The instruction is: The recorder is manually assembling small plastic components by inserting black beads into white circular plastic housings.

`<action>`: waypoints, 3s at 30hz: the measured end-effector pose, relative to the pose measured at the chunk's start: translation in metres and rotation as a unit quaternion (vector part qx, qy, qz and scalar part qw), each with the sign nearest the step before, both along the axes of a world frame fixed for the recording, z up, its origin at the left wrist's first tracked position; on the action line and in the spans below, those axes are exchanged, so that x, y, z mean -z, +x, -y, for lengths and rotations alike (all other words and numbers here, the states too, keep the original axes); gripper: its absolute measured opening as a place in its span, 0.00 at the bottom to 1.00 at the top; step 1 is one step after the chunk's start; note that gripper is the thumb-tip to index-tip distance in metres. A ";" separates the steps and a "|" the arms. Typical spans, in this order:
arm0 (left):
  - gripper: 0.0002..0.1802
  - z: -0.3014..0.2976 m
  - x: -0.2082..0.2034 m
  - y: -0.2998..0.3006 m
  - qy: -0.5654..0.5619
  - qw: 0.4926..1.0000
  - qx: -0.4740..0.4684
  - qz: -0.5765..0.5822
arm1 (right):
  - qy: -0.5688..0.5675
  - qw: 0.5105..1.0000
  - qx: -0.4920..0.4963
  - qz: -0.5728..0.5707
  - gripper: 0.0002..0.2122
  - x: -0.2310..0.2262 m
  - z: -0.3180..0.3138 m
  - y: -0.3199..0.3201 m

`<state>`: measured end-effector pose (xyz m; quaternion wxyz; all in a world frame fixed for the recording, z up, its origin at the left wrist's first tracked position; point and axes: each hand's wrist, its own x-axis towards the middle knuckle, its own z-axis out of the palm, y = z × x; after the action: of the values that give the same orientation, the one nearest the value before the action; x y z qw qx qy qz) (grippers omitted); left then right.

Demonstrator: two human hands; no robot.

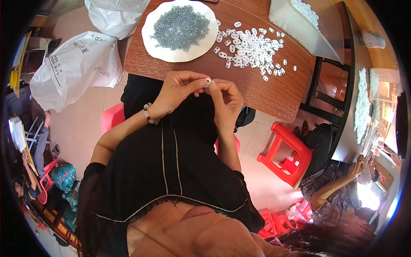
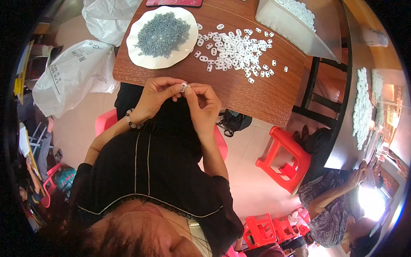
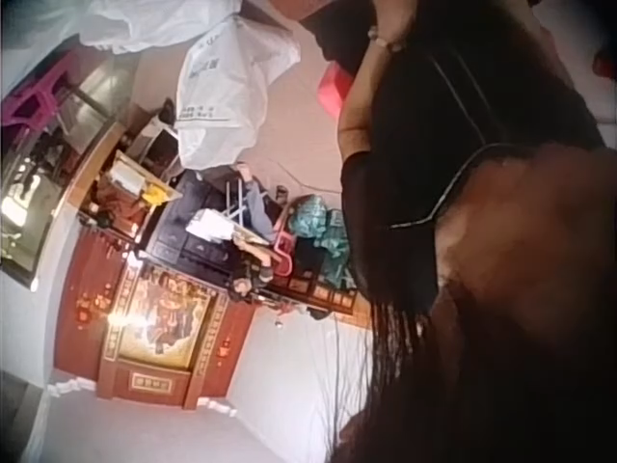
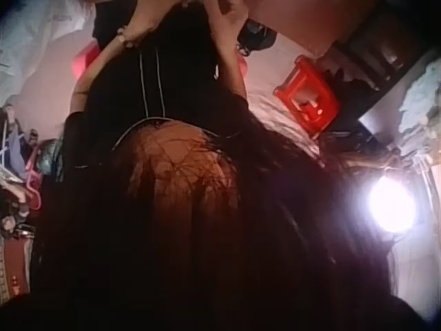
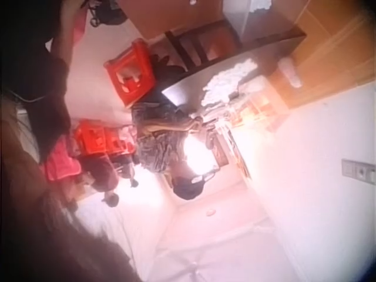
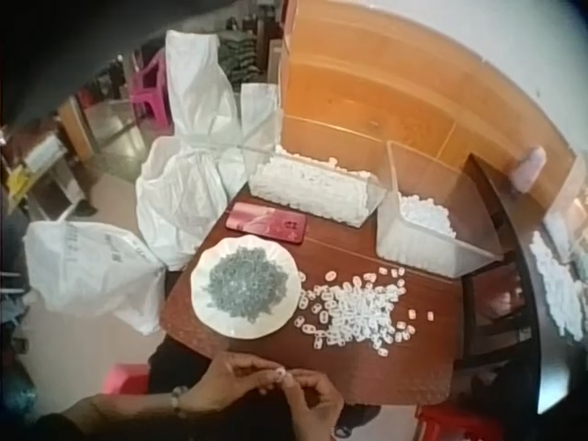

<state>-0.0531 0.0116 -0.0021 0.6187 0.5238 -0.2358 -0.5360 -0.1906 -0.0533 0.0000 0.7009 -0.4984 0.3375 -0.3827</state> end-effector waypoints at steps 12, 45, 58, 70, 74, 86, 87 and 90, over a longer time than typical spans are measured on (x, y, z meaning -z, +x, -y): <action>0.11 0.009 -0.021 0.014 -0.010 0.996 0.083 -0.039 | 0.046 0.993 -0.081 0.069 0.08 -0.005 0.009 -0.010; 0.12 0.014 -0.025 0.014 0.002 0.987 0.141 -0.074 | -0.056 0.984 -0.144 0.082 0.19 -0.004 0.015 -0.016; 0.13 0.008 -0.032 0.005 -0.009 0.994 0.105 -0.025 | -0.053 0.986 -0.129 0.088 0.17 -0.001 0.012 -0.013; 0.12 0.001 -0.039 0.003 0.003 0.994 0.109 0.000 | -0.112 0.984 -0.117 0.078 0.15 -0.002 0.011 -0.012; 0.12 0.002 -0.046 0.004 0.005 0.993 0.116 0.013 | -0.097 0.985 -0.125 0.071 0.17 -0.007 0.009 -0.012; 0.11 0.000 -0.046 0.004 0.013 0.992 0.126 0.020 | -0.100 0.985 -0.111 0.082 0.17 0.000 0.003 -0.008; 0.11 0.000 -0.047 0.005 0.013 0.992 0.125 0.020 | -0.106 0.985 -0.107 0.078 0.17 0.000 0.003 -0.008; 0.11 0.000 -0.046 0.005 0.016 0.992 0.126 0.008 | -0.110 0.984 -0.113 0.077 0.17 -0.001 0.005 -0.009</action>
<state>-0.0484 0.0119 0.0441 0.5358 0.5040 -0.2966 -0.6090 -0.1993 -0.0580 0.0014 0.7047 -0.5762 0.1798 -0.3729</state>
